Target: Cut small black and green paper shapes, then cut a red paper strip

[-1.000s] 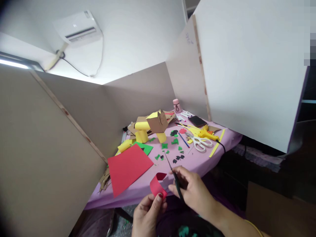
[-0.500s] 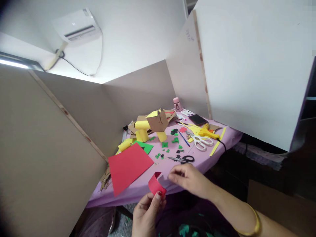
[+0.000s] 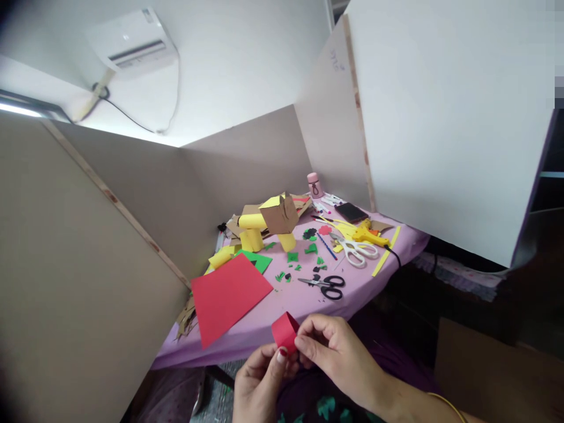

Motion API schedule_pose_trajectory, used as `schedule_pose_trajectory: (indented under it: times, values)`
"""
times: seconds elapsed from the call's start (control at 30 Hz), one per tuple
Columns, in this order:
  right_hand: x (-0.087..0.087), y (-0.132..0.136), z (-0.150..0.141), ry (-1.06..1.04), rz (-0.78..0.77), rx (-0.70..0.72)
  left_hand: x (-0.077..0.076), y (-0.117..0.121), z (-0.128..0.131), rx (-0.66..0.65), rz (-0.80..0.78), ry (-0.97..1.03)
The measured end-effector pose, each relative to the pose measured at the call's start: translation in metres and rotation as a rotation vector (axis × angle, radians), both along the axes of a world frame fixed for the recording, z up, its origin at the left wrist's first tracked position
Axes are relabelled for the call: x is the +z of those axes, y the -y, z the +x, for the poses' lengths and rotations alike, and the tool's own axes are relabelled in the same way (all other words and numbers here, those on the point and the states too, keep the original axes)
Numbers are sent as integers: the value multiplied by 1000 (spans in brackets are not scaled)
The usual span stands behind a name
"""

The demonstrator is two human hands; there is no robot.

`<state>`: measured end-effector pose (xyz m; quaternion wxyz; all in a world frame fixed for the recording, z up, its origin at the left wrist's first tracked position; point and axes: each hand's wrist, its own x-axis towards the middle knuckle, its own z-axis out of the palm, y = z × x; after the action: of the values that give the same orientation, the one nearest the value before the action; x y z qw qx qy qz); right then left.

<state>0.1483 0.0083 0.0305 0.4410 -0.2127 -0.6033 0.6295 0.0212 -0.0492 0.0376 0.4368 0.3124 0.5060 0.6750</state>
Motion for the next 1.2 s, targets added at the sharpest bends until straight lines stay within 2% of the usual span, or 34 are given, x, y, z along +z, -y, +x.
schedule_pose_trajectory:
  times: [0.2,0.5,0.9,1.2]
  values:
    - [1,4,1,-23,21,47,-1,-1,-3,-16,-64,43]
    - [6,1,1,-29,-40,47,-5,0,-3,3,0,-170]
    - [3,5,-1,83,63,-9,-8,0,-4,4,-25,-97]
    - [-1,5,-2,126,122,-71,-11,-2,-1,-83,2,-126]
